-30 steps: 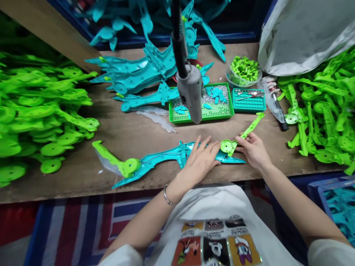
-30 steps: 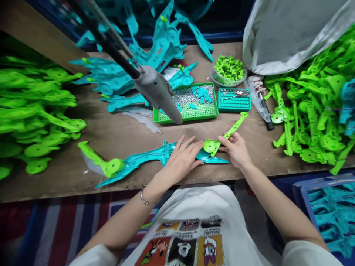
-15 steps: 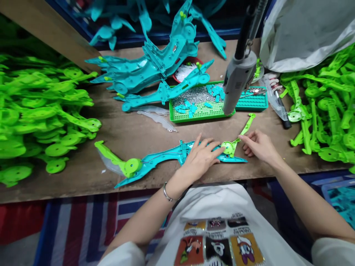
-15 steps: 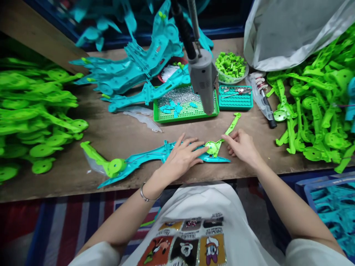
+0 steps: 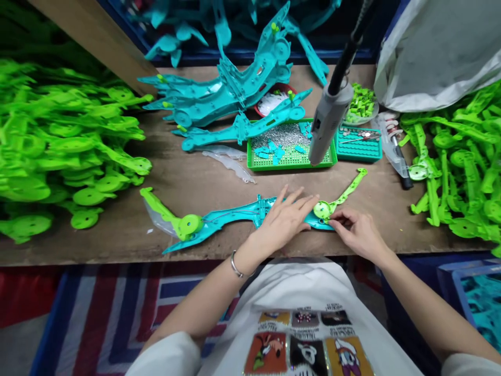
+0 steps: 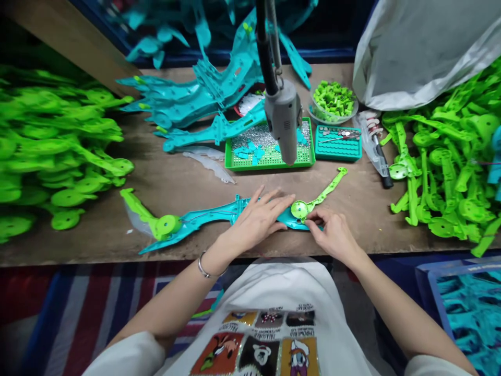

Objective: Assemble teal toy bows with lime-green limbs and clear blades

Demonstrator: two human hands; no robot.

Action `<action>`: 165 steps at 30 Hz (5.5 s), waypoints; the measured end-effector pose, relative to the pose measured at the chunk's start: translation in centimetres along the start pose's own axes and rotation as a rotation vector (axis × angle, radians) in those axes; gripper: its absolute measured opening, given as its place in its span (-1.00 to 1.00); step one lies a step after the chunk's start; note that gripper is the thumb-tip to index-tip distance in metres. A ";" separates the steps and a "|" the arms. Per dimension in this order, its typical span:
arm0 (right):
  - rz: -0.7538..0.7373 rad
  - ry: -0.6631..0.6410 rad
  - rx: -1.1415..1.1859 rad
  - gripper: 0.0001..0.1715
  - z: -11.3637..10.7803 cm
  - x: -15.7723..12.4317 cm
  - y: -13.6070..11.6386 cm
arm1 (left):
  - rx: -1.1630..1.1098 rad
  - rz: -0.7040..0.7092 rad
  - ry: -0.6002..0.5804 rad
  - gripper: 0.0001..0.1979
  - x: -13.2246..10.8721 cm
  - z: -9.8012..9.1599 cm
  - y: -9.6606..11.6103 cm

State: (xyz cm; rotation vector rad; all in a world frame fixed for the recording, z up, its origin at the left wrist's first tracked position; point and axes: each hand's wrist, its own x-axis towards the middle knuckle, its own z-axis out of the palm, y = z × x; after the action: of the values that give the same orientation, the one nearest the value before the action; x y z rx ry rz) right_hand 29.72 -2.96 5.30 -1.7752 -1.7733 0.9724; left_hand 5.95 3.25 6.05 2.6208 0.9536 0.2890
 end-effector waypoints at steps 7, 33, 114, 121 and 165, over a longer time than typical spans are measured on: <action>0.033 -0.293 0.131 -0.65 -1.4 -3.3 -2.2 | -0.276 -0.460 0.264 -0.68 -7.9 -5.1 -1.8; 0.027 -0.166 0.452 -0.64 0.2 -4.3 -6.2 | -1.437 -0.464 -0.087 -0.61 -7.2 1.1 5.5; -0.279 -0.473 -0.047 -0.72 -3.9 8.0 0.5 | 0.012 -0.041 0.104 -0.29 -0.4 5.8 5.7; -0.274 -0.465 -0.095 -0.70 -3.9 8.5 0.6 | 0.010 -0.101 0.049 -0.15 -0.5 5.9 6.0; 0.112 -0.349 0.384 -0.67 -1.5 10.2 -0.3 | 0.019 -0.112 0.017 -0.16 -0.1 5.6 6.1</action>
State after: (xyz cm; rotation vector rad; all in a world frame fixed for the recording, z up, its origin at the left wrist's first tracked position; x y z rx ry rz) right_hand 29.91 7.30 4.79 -1.5399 -1.5476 1.6290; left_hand 11.07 -2.54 3.17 2.5740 1.1098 0.2756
